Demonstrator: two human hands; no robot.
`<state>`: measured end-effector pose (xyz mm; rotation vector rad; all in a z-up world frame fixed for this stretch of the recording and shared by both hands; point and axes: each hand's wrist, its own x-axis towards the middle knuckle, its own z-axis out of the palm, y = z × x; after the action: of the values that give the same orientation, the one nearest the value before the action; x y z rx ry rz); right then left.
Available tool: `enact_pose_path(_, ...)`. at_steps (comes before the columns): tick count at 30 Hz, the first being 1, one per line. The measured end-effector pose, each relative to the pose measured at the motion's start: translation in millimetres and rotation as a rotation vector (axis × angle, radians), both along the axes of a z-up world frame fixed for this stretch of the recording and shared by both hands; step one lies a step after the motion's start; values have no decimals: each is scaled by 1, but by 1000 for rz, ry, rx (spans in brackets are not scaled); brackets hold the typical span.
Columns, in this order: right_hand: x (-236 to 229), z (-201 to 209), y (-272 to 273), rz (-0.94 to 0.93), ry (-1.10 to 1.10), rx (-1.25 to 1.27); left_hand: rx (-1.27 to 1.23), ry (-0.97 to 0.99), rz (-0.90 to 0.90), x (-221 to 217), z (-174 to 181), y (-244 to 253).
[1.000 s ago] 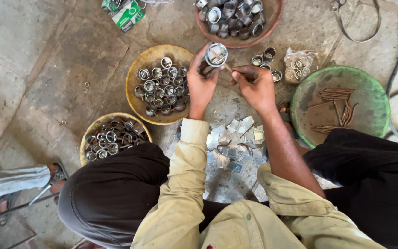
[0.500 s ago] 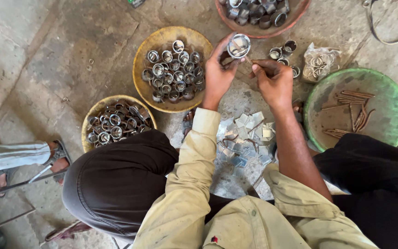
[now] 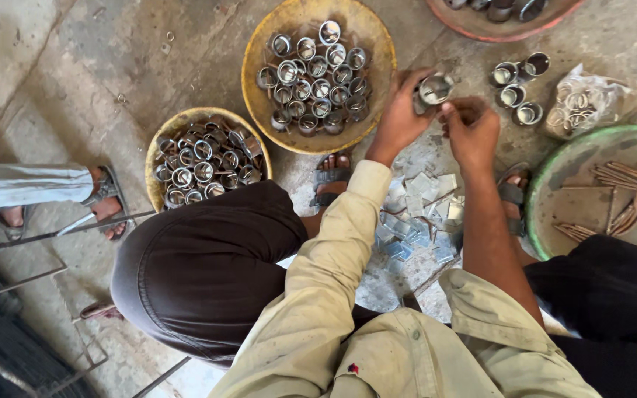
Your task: The person sits on the floor and repeatedly picks up small cylindrical metal parts and thin metal rods. They insert the rods into the cylinders and place the assembled units into a yellow bowl. The person handles the parts one at a time, using their hands to align and insert the components.
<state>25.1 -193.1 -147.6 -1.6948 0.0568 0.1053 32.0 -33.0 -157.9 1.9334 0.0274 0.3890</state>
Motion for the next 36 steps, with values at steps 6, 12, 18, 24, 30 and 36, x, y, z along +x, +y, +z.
enact_pose_path(6,0,-75,-44,-17,144,-72,215,264,360,5,-106,73)
enact_pose_path(12,5,-125,-152,-513,173,-85,768,825,451,62,-130,163)
enact_pose_path(18,-14,-193,-286,-1091,9,-176,951,964,377,86,-131,211)
enact_pose_path(24,-68,-221,-327,-1551,147,-764,930,644,380,68,-132,182)
enact_pose_path(30,-82,-248,-295,-1154,480,-778,808,327,-235,73,-142,42)
enact_pose_path(36,-69,-252,-297,-1019,695,-789,961,91,-506,55,-145,-117)
